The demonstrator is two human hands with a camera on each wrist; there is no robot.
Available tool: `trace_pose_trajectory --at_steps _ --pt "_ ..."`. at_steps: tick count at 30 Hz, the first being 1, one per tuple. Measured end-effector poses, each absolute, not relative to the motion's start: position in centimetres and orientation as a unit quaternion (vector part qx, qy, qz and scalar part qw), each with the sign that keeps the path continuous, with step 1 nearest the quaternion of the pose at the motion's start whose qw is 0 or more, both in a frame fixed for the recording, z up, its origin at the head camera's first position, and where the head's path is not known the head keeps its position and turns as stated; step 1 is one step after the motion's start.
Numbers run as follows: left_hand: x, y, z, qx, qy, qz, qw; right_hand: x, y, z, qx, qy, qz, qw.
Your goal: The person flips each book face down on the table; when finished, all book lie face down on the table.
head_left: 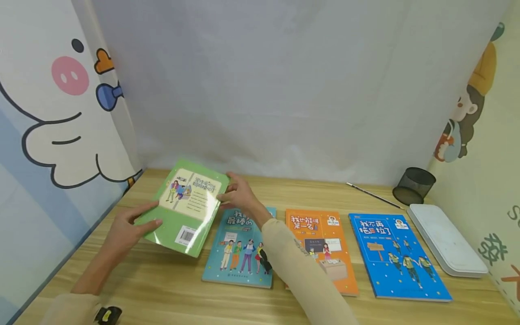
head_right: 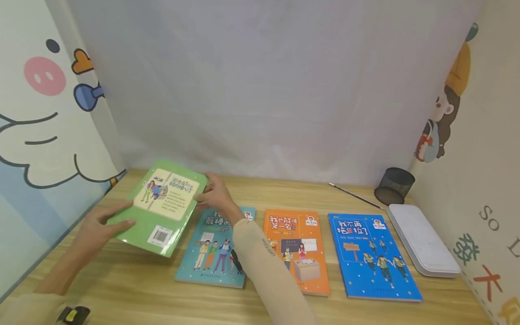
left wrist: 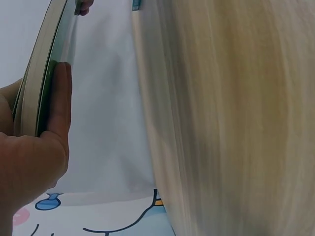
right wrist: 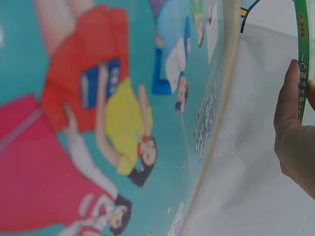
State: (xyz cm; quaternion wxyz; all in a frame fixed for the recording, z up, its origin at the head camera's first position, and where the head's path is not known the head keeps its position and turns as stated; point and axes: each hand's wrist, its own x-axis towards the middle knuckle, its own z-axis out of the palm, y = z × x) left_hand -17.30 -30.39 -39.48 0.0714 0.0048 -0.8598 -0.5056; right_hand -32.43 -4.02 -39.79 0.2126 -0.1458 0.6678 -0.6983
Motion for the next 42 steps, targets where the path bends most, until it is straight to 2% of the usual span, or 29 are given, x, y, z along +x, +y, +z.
trace_pose_trajectory --at_steps 10,21,28,42 --pt "-16.9 -31.9 -40.4 0.036 -0.857 -0.514 -0.015 -32.4 -5.3 -40.4 -0.146 0.704 -0.653 0.237" --pt "-17.0 -33.2 -41.6 0.037 -0.894 -0.443 -0.060 -32.7 -5.8 -41.6 -0.167 0.728 -0.614 0.254" --pt "-17.3 -33.7 -42.4 0.053 -0.891 -0.441 -0.092 -32.4 -6.6 -41.6 -0.152 0.759 -0.583 0.246" --pt "-17.4 -34.0 -42.9 0.059 -0.906 -0.408 -0.092 -32.4 -8.0 -41.7 -0.136 0.800 -0.528 0.250"
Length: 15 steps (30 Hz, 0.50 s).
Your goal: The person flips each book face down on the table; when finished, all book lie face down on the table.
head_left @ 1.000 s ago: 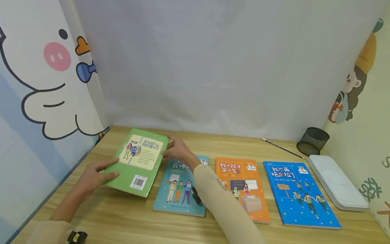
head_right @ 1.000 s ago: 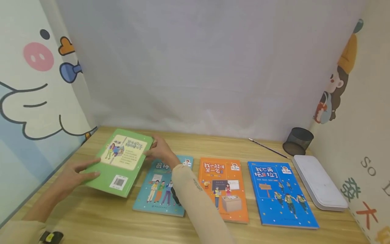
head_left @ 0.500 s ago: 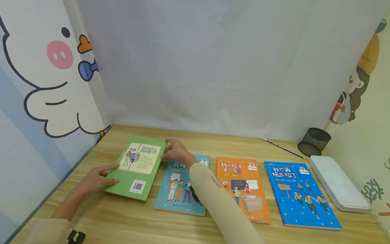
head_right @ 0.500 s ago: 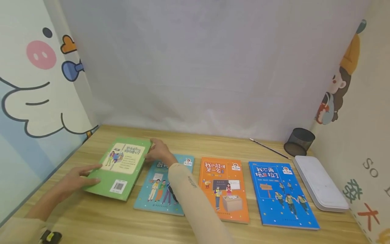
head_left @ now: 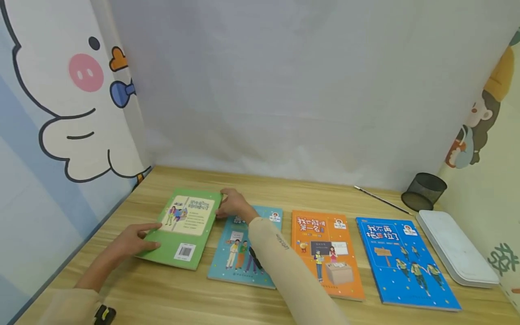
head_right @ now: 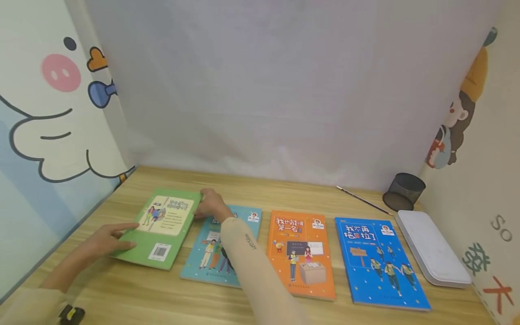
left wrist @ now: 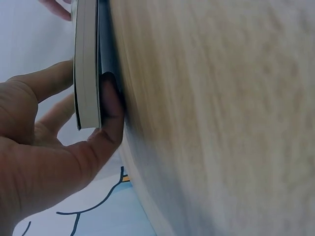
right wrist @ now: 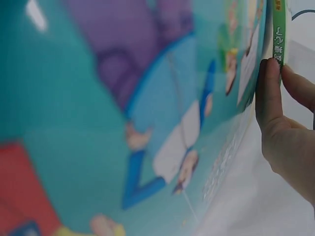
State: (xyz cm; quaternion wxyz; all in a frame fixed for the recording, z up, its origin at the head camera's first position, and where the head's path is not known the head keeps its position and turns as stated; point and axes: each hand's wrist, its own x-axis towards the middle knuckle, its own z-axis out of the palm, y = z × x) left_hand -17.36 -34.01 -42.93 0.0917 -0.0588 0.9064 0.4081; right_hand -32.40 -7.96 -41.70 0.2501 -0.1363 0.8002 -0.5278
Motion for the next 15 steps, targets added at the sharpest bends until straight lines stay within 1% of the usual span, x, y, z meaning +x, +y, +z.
trace_pose_trajectory --at_steps 3,9,15 --pt "-17.46 -33.82 -42.78 -0.057 0.917 0.385 0.090 -32.34 -7.88 -41.68 -0.135 0.806 -0.519 0.252" --pt "-17.49 -33.54 -42.27 -0.057 0.935 0.337 0.089 -32.51 -7.94 -41.79 -0.123 0.787 -0.536 0.278" --pt "-17.53 -33.29 -42.07 -0.053 0.956 0.278 0.082 -32.74 -7.97 -41.98 -0.122 0.780 -0.545 0.284"
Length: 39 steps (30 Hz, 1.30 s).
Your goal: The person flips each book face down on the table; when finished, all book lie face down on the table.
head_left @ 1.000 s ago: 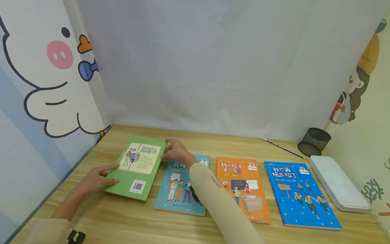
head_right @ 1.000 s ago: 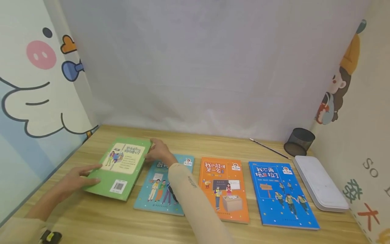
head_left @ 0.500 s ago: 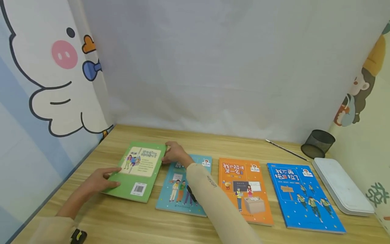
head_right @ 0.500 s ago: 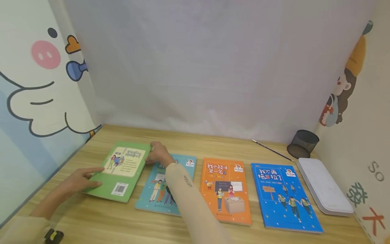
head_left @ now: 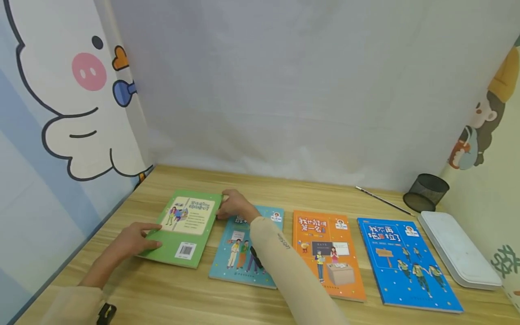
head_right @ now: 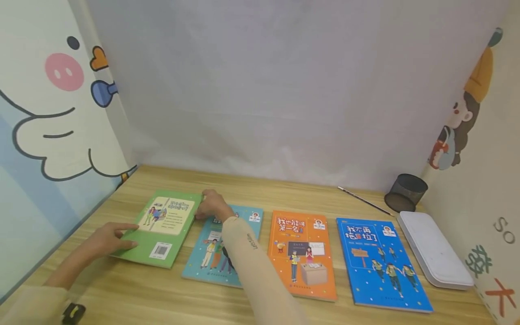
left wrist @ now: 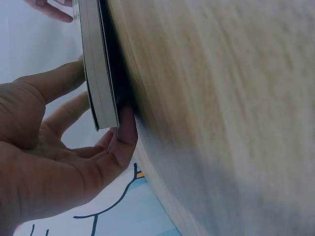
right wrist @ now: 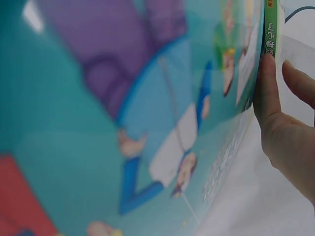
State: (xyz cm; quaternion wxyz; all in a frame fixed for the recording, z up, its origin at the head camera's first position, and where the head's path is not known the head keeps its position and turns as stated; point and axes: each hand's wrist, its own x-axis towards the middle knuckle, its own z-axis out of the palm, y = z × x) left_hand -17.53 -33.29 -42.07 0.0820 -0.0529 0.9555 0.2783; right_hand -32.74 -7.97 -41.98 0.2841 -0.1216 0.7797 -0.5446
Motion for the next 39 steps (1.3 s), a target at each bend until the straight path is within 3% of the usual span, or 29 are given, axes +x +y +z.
trace_pose_trajectory --at_steps 18,29,34,39 --pt "-17.5 -32.6 -41.9 -0.035 0.974 0.215 0.059 -32.4 -6.6 -40.0 -0.163 0.799 -0.503 0.287" --pt "-18.7 -29.9 -41.2 0.060 0.956 0.283 -0.054 -33.6 -2.7 -39.1 -0.206 0.783 -0.526 0.260" --pt "-18.8 -26.8 -41.1 0.137 0.944 0.296 -0.045 -33.6 -0.2 -38.6 -0.207 0.816 -0.487 0.232" --pt "-18.7 -23.3 -41.4 0.196 0.937 0.290 0.005 -33.1 1.8 -38.4 -0.229 0.867 -0.401 0.185"
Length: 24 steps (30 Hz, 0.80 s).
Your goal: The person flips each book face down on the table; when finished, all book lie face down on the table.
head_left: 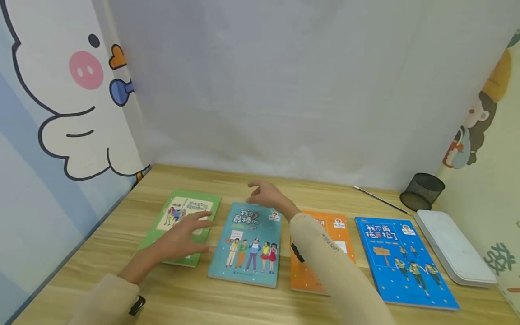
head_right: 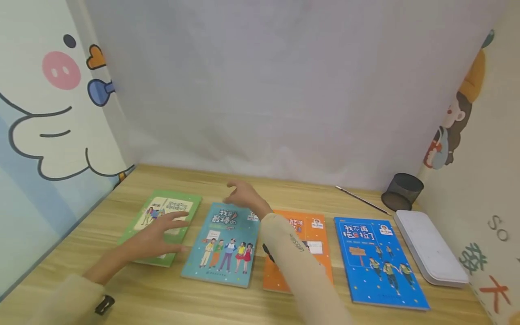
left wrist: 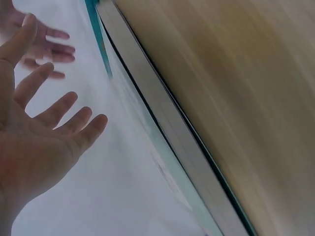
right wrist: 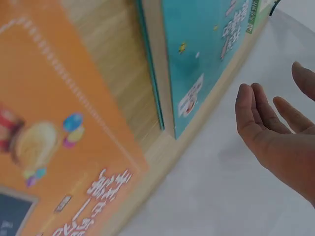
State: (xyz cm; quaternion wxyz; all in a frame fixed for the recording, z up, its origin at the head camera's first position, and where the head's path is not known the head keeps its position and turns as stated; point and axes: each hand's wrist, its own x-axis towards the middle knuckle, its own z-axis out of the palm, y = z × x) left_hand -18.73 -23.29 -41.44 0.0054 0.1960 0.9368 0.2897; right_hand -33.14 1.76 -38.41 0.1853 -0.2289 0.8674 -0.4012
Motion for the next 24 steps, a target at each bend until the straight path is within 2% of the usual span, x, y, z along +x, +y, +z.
trace_pose_trajectory --at_steps 4,7,16,24 --pt "-18.7 -20.7 -41.3 0.244 0.925 0.286 0.061 -32.5 3.1 -38.3 -0.248 0.896 -0.330 0.164" --pt "-18.7 -19.3 -41.2 0.275 0.919 0.272 0.084 -32.1 3.8 -38.4 -0.252 0.906 -0.300 0.163" --pt "-18.4 -17.5 -41.7 0.336 0.914 0.212 0.089 -31.4 5.5 -39.2 -0.242 0.917 -0.262 0.180" --pt "-18.4 -16.8 -42.0 0.322 0.924 0.188 0.092 -31.4 6.3 -39.8 -0.228 0.922 -0.256 0.178"
